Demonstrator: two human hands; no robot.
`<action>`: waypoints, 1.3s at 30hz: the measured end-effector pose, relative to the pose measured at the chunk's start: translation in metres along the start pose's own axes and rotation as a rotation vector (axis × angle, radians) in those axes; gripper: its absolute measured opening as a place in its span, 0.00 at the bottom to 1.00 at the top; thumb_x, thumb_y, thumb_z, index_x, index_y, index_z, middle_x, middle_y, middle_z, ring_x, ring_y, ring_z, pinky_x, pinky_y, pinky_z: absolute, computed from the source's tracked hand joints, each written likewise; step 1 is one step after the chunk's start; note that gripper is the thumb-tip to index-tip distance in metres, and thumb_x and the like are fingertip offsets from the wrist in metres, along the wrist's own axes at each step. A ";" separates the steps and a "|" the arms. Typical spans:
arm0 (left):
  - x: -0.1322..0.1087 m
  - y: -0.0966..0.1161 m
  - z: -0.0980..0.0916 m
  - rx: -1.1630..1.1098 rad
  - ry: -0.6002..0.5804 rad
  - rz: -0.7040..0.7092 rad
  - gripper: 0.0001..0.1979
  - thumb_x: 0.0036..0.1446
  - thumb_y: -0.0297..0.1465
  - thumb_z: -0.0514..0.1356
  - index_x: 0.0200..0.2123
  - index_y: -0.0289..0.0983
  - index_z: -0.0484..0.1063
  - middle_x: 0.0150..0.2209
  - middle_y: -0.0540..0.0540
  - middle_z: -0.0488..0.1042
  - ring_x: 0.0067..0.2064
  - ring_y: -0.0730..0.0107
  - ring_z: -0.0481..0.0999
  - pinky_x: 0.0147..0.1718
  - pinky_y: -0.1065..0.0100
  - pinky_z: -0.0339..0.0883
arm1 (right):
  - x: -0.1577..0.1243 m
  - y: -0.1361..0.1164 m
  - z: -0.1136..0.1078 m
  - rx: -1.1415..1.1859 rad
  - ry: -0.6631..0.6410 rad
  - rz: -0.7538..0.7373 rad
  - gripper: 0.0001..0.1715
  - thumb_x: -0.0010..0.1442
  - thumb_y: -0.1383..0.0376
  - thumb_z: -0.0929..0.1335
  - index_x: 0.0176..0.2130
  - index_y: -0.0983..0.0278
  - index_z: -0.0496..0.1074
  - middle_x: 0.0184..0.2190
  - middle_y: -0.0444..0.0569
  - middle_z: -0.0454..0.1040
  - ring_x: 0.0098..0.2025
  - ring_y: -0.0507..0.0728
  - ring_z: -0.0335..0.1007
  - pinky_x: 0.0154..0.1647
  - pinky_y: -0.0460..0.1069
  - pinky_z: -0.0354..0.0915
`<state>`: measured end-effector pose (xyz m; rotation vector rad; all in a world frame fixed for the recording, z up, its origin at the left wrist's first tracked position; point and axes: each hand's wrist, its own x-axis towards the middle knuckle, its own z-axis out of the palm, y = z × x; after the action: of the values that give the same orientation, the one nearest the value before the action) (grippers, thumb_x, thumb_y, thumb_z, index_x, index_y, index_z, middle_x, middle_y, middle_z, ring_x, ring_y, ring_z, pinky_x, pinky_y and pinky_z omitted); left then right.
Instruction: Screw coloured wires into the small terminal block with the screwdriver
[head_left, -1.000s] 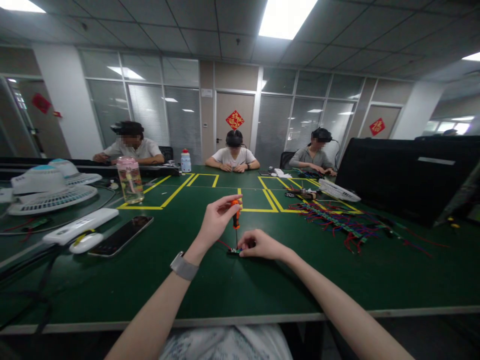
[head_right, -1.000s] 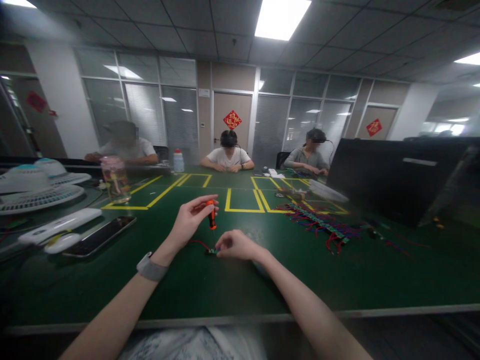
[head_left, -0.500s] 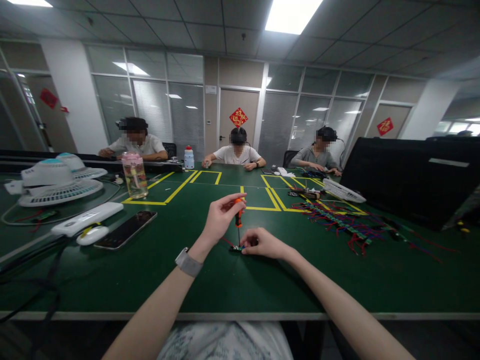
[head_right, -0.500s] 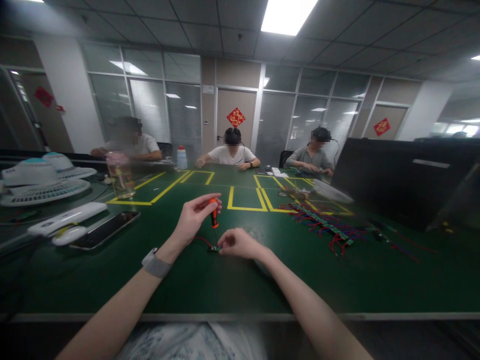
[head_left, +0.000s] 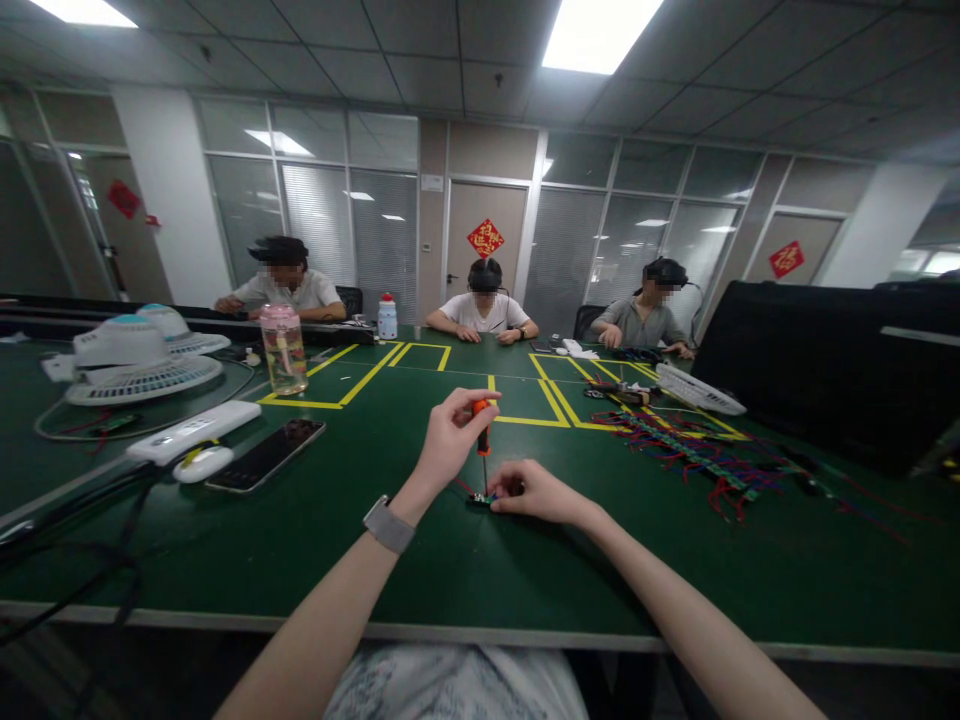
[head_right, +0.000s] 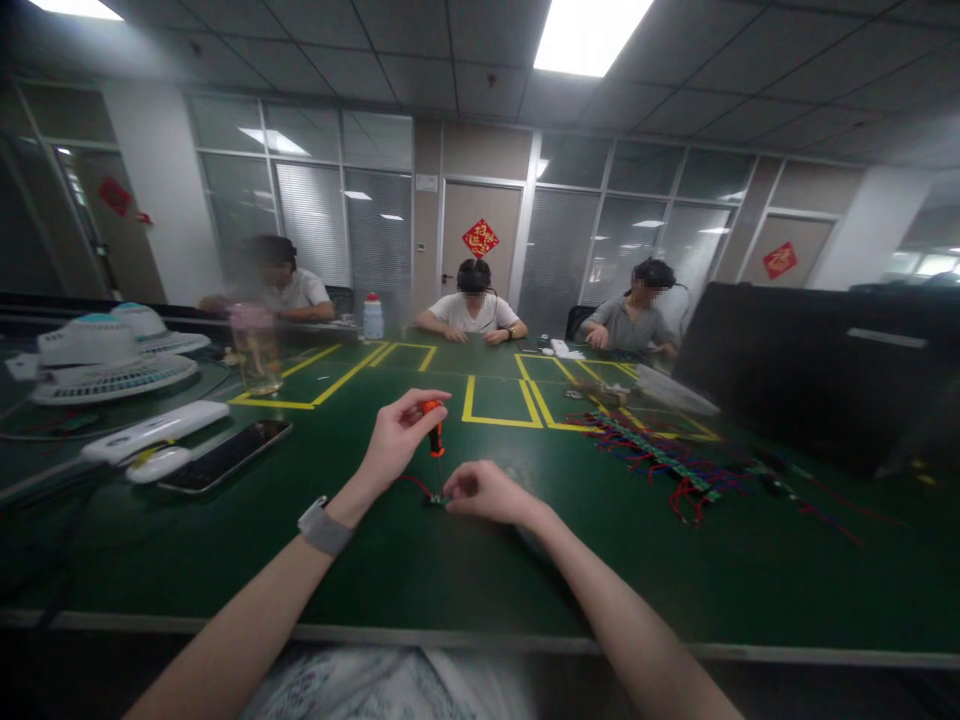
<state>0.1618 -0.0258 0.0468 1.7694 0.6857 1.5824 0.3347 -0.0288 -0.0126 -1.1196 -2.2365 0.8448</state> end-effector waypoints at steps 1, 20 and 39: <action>0.000 0.000 0.000 0.025 0.008 0.022 0.13 0.55 0.34 0.60 0.42 0.37 0.76 0.41 0.44 0.72 0.38 0.71 0.73 0.35 0.72 0.69 | 0.000 0.000 0.000 -0.002 -0.001 -0.002 0.11 0.48 0.65 0.72 0.34 0.68 0.75 0.25 0.43 0.70 0.27 0.50 0.64 0.28 0.44 0.59; -0.001 0.001 0.003 -0.089 -0.060 0.036 0.15 0.61 0.33 0.52 0.47 0.38 0.74 0.48 0.42 0.70 0.46 0.67 0.73 0.43 0.67 0.70 | 0.001 0.004 0.000 0.015 -0.006 -0.011 0.12 0.48 0.64 0.72 0.35 0.67 0.75 0.25 0.43 0.70 0.27 0.50 0.64 0.28 0.44 0.59; -0.002 0.001 0.004 -0.095 -0.033 -0.008 0.14 0.53 0.33 0.62 0.43 0.35 0.75 0.37 0.44 0.75 0.36 0.69 0.75 0.38 0.67 0.70 | 0.000 0.002 0.000 -0.011 -0.005 -0.007 0.12 0.49 0.63 0.72 0.35 0.67 0.75 0.25 0.43 0.70 0.27 0.50 0.64 0.29 0.44 0.60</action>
<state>0.1652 -0.0279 0.0459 1.7176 0.5915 1.5520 0.3358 -0.0274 -0.0144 -1.1150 -2.2507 0.8343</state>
